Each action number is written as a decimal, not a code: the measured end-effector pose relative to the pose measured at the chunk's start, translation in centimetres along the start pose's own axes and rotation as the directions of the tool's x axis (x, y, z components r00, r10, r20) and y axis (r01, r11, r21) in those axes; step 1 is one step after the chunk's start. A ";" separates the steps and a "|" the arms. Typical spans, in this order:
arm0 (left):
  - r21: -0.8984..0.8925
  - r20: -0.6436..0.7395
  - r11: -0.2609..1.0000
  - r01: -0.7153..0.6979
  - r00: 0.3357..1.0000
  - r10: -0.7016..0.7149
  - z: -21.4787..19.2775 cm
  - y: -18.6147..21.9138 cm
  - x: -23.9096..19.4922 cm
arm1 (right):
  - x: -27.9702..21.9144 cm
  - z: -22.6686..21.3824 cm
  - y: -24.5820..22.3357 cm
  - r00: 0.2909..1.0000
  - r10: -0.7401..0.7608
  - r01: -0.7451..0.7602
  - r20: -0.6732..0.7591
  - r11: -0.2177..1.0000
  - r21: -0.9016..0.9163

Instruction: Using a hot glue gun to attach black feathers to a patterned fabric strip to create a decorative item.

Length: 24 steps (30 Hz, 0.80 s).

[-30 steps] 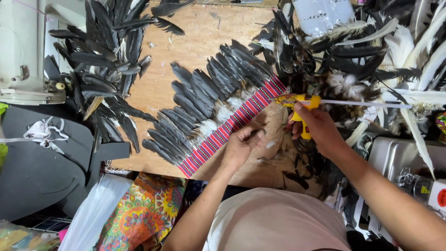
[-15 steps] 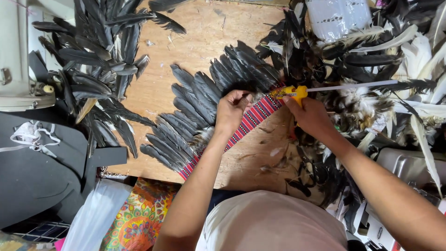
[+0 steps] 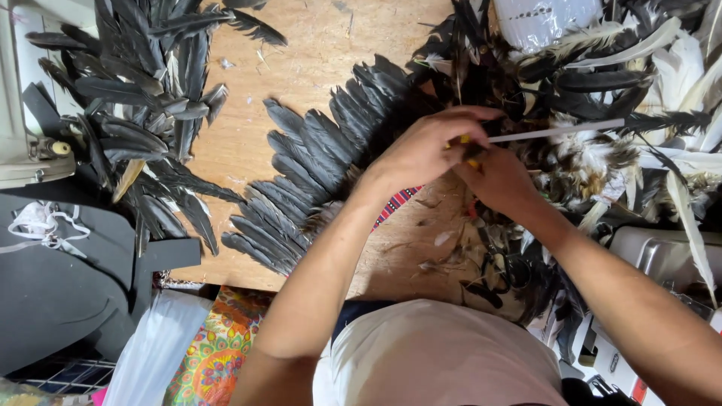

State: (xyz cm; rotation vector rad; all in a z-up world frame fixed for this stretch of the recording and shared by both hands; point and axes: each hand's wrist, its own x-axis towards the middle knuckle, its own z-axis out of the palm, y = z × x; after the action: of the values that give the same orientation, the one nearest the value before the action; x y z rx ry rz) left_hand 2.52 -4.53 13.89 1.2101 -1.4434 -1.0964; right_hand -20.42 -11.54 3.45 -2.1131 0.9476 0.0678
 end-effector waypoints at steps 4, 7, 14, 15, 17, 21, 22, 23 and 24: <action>0.114 0.162 0.993 -0.005 0.987 -0.014 1.0 -1.8 2.3 | -0.1 0.2 1.1 1.000 -0.015 0.015 -0.001 0.993 -0.121; 0.161 0.205 0.987 -0.010 0.979 -0.023 0.3 -1.3 2.8 | 0.2 -0.3 1.1 0.998 -0.045 0.043 -0.039 0.998 -0.053; 0.183 0.220 0.978 -0.097 0.974 0.055 0.4 -2.6 3.2 | -0.4 0.2 0.7 0.999 -0.019 0.019 -0.035 1.000 0.012; 0.184 0.216 0.978 -0.097 0.975 0.056 0.4 -2.9 3.3 | -0.2 0.6 1.0 0.999 -0.007 0.007 -0.047 1.000 0.015; 0.196 0.212 0.975 -0.102 0.975 0.060 0.5 -3.5 3.4 | 0.3 0.4 1.1 0.998 -0.024 0.024 -0.057 1.000 -0.001; 0.200 0.201 0.974 -0.109 0.977 0.068 0.4 -4.1 3.2 | 0.8 0.3 1.8 0.995 -0.095 0.093 -0.044 0.995 -0.045; 0.199 0.201 0.974 -0.109 0.977 0.069 0.4 -4.5 3.2 | 0.7 0.0 1.0 0.995 -0.094 0.092 -0.043 0.995 -0.045; 0.205 0.203 0.973 -0.104 0.977 0.062 0.4 -4.9 3.2 | 0.6 -0.2 0.3 0.999 -0.036 0.035 -0.024 0.999 -0.022; 0.210 0.206 0.973 -0.100 0.977 0.056 0.4 -5.2 3.2 | 0.6 -0.5 -0.5 1.000 0.023 -0.023 -0.003 1.000 0.001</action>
State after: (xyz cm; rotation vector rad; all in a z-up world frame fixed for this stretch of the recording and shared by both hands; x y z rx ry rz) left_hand 2.70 -8.27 9.03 1.2101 -1.7900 -1.0478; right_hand -19.83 -12.00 3.88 -2.1023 0.9737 0.0755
